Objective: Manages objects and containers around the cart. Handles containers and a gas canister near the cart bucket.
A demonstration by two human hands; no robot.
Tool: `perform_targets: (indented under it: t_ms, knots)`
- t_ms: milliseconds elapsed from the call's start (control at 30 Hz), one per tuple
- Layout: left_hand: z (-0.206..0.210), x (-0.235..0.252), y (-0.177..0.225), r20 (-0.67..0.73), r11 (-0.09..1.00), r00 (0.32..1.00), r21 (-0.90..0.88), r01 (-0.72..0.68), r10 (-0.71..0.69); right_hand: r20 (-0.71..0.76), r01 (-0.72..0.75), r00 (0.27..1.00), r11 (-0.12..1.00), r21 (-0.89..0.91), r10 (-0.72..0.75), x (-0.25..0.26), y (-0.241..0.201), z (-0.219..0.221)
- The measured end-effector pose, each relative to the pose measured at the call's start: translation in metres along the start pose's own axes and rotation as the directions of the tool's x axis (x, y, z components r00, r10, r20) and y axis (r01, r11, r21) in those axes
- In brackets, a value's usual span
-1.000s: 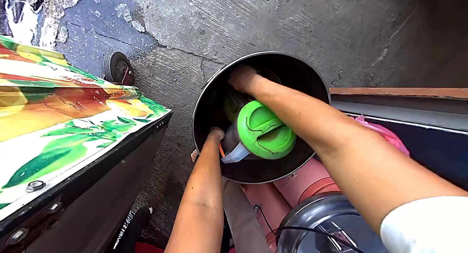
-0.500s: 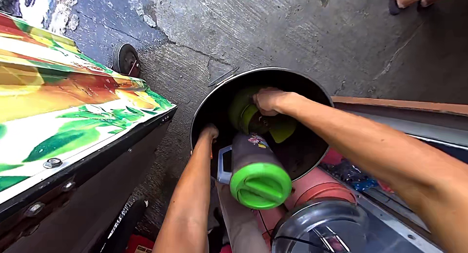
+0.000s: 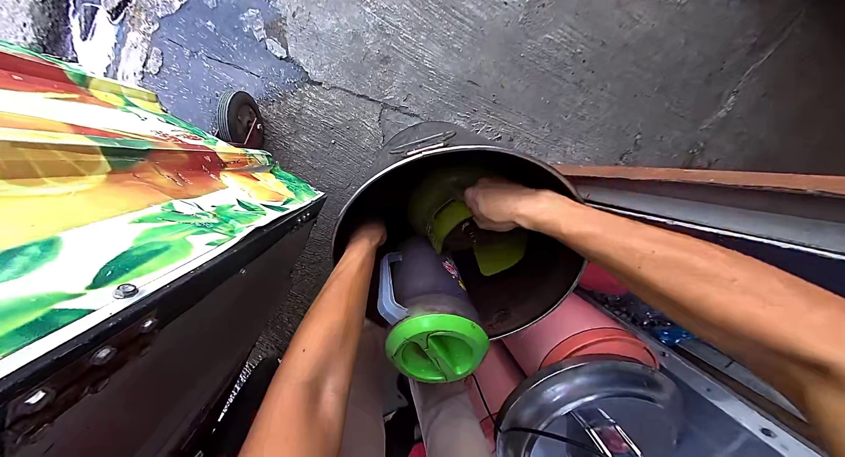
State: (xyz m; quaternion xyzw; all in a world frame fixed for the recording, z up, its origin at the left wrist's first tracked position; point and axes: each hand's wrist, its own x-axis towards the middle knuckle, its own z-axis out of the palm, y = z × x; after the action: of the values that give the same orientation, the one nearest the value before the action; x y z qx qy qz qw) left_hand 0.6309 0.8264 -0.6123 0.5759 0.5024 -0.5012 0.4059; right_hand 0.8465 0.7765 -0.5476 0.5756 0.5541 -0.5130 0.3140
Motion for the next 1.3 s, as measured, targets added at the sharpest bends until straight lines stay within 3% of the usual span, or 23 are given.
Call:
perform_targets:
  t_ms: [100, 267, 367, 500, 633, 767, 867, 1067, 1300]
  knots:
    - [-0.012, 0.014, -0.002, -0.034, 0.991, 0.994, 0.084, -0.101, 0.105, -0.026, 0.031, 0.999, 0.999, 0.026, -0.030, -0.020, -0.009, 0.003]
    - [-0.038, 0.023, 0.016, 0.092, 0.965, 0.988, 0.225, -0.138, 0.120, -0.199, 0.023, 0.980, 1.000, 0.003, -0.022, -0.076, -0.016, 0.002]
    - [-0.041, 0.000, 0.023, 0.094, 0.946, 0.981, 0.262, -0.189, 0.170, -0.190, -0.031, 0.981, 1.000, 0.000, 0.031, -0.096, -0.017, -0.007]
    - [-0.049, -0.046, 0.035, -0.019, 0.925, 0.965, 0.293, -0.243, 0.260, -0.170, -0.085, 0.982, 0.996, 0.004, 0.084, -0.107, -0.013, -0.017]
    - [-0.047, -0.060, 0.035, -0.104, 0.933, 0.946, 0.229, -0.277, 0.306, -0.208, -0.069, 0.976, 0.997, -0.027, 0.062, -0.134, -0.006, -0.012]
    - [-0.051, -0.086, 0.026, -0.091, 0.914, 0.927, 0.231, -0.335, 0.363, -0.271, -0.088, 0.958, 0.995, 0.040, 0.095, -0.172, 0.005, -0.016]
    - [-0.037, -0.111, 0.021, -0.199, 0.922, 0.907, 0.194, -0.336, 0.372, -0.236, -0.122, 0.962, 0.990, 0.070, 0.135, -0.189, 0.012, -0.027]
    - [-0.014, -0.130, -0.014, -0.118, 0.927, 0.920, 0.038, -0.372, 0.374, -0.235, -0.088, 0.964, 0.982, 0.169, 0.127, -0.188, 0.026, -0.010]
    - [-0.022, -0.128, -0.031, -0.070, 0.918, 0.931, -0.154, -0.366, 0.359, -0.302, -0.017, 0.946, 0.948, 0.317, 0.118, -0.175, 0.058, -0.018]
